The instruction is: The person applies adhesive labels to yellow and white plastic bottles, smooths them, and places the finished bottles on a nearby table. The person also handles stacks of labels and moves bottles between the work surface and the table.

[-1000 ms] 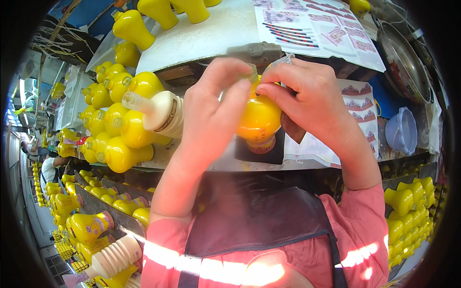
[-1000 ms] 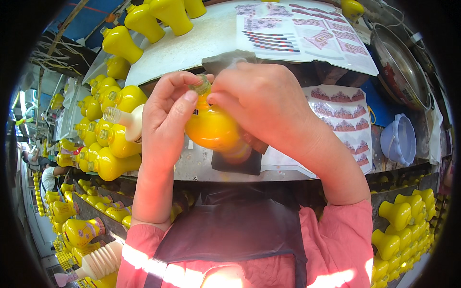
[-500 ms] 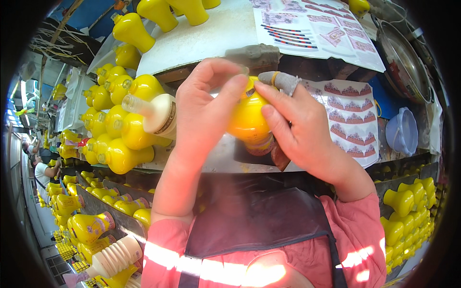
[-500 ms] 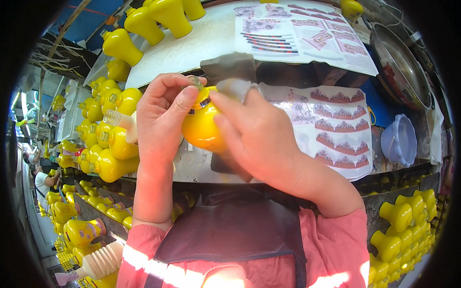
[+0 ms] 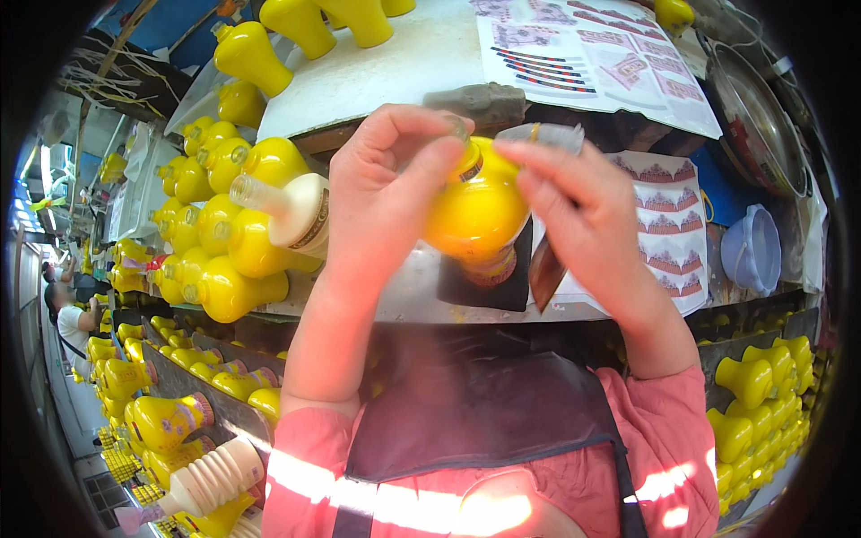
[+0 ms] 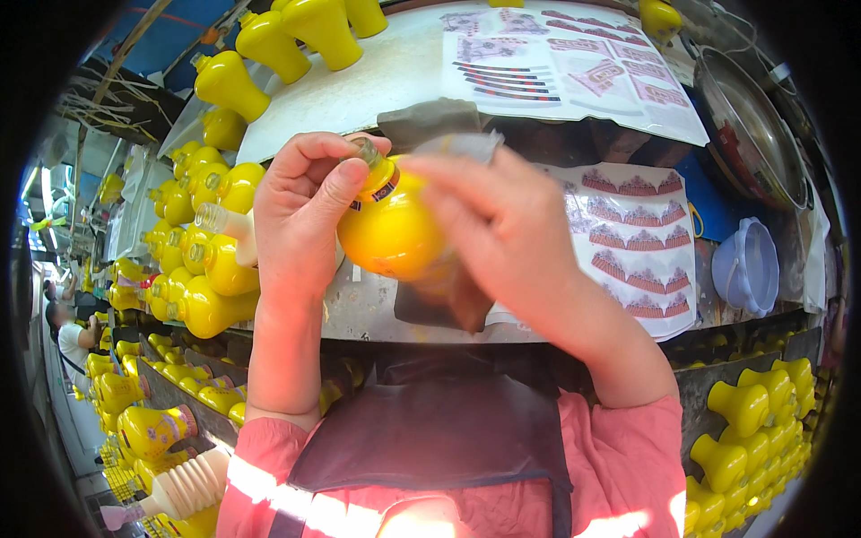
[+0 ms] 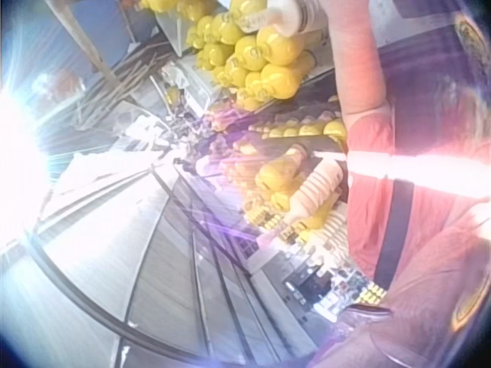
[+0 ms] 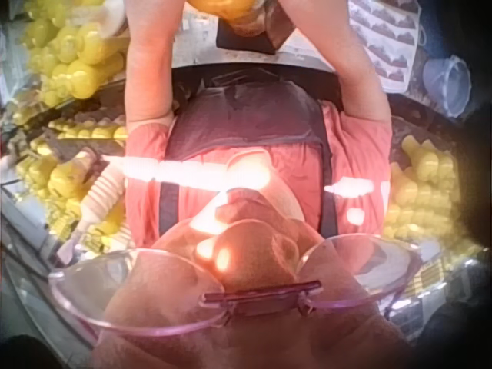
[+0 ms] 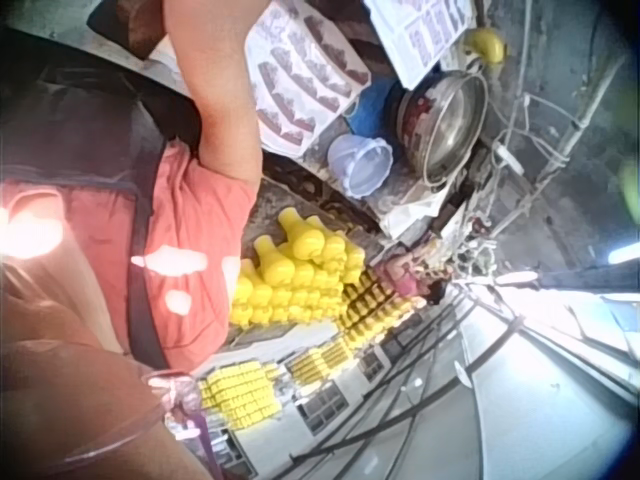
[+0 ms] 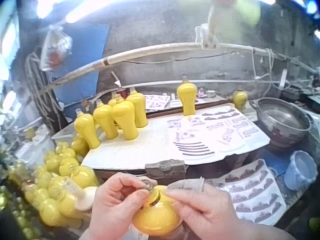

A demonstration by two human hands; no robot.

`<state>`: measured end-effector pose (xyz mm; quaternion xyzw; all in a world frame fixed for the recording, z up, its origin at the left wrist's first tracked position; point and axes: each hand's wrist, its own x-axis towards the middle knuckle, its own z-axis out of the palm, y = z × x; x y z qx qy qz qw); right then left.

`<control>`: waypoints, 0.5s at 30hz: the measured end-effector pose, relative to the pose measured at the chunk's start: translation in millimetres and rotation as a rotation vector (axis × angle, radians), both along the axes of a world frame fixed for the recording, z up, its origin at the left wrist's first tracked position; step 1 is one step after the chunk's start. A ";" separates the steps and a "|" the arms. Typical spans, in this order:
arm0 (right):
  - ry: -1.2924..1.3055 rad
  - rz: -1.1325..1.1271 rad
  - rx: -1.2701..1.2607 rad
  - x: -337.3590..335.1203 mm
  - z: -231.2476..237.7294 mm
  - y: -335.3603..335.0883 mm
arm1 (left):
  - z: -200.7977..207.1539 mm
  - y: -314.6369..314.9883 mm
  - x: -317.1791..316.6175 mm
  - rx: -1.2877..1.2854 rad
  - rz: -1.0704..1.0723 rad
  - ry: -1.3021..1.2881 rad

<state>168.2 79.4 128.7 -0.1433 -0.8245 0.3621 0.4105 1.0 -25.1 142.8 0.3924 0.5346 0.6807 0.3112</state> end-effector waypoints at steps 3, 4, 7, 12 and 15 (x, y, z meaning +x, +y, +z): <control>-0.116 0.028 -0.167 -5.6 2.9 21.6 | 0.6 0.6 -2.5 -0.029 -0.036 -0.051; -0.133 0.044 -0.116 -8.3 4.4 26.7 | 1.1 1.1 -3.9 -0.035 -0.053 -0.062; -0.177 0.091 -0.043 -17.3 10.0 36.6 | 3.8 -3.1 -7.0 -0.142 0.028 0.450; -0.259 0.130 -0.149 -28.8 15.6 40.3 | 7.5 -7.1 -10.0 -0.263 0.085 0.595; -0.264 0.121 -0.139 -31.7 15.4 40.6 | 7.9 -3.9 -11.8 -0.278 0.109 0.629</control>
